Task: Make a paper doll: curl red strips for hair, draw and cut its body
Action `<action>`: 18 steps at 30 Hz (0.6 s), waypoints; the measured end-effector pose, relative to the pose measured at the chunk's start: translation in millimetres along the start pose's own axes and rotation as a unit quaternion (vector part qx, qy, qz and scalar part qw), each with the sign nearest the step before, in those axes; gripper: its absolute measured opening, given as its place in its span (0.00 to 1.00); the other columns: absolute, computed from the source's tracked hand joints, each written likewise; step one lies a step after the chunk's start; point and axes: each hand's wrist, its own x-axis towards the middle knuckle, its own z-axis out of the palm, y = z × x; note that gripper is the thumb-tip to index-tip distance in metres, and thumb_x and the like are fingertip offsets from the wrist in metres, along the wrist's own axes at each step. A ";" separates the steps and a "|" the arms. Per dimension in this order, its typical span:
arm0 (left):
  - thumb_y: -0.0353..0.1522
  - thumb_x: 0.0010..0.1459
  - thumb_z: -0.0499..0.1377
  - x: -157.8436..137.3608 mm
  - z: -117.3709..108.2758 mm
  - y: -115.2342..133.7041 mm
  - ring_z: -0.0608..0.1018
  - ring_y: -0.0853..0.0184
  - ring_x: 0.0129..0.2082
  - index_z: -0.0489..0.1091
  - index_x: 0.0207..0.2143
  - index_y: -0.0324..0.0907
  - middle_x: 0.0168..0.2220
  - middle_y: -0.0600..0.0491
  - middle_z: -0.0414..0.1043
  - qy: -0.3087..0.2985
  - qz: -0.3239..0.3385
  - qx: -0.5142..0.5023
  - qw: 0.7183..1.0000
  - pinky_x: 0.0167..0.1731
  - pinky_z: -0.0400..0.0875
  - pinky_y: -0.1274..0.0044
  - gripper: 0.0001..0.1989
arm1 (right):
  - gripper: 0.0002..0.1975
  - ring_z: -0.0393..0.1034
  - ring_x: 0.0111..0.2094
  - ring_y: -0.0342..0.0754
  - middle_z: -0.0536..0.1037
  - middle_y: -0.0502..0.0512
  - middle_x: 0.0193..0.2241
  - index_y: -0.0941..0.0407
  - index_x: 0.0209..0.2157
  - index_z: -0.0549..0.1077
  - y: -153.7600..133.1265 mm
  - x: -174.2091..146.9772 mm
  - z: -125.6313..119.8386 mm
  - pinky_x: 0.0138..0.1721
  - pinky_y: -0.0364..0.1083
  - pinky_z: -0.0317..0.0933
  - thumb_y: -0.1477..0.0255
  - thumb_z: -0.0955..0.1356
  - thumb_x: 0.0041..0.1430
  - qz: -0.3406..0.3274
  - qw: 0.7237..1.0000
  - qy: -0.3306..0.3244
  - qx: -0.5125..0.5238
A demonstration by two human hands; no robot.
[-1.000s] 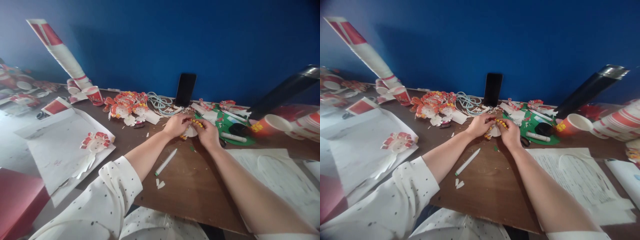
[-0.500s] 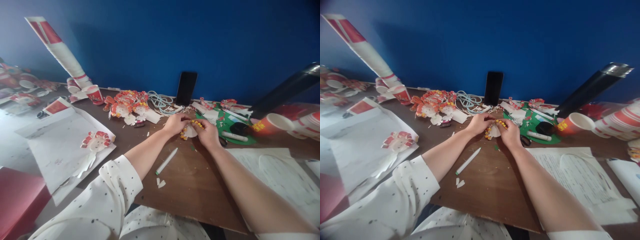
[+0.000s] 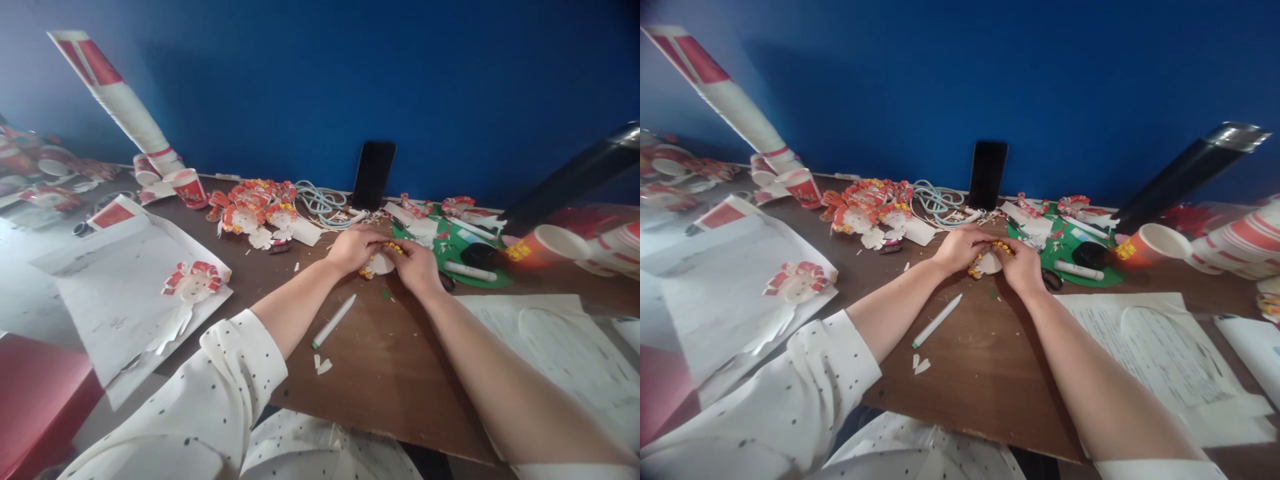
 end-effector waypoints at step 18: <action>0.32 0.59 0.58 0.9 -5.5 6.9 0.78 0.66 0.42 0.77 0.37 0.43 0.40 0.53 0.78 0.003 -0.087 -0.049 0.995 0.45 0.70 0.76 0.08 | 0.14 0.76 0.34 0.53 0.83 0.55 0.33 0.55 0.36 0.81 -1.4 0.6 1.4 0.37 0.49 0.66 0.64 0.68 0.52 -0.008 1.000 -0.018 -0.013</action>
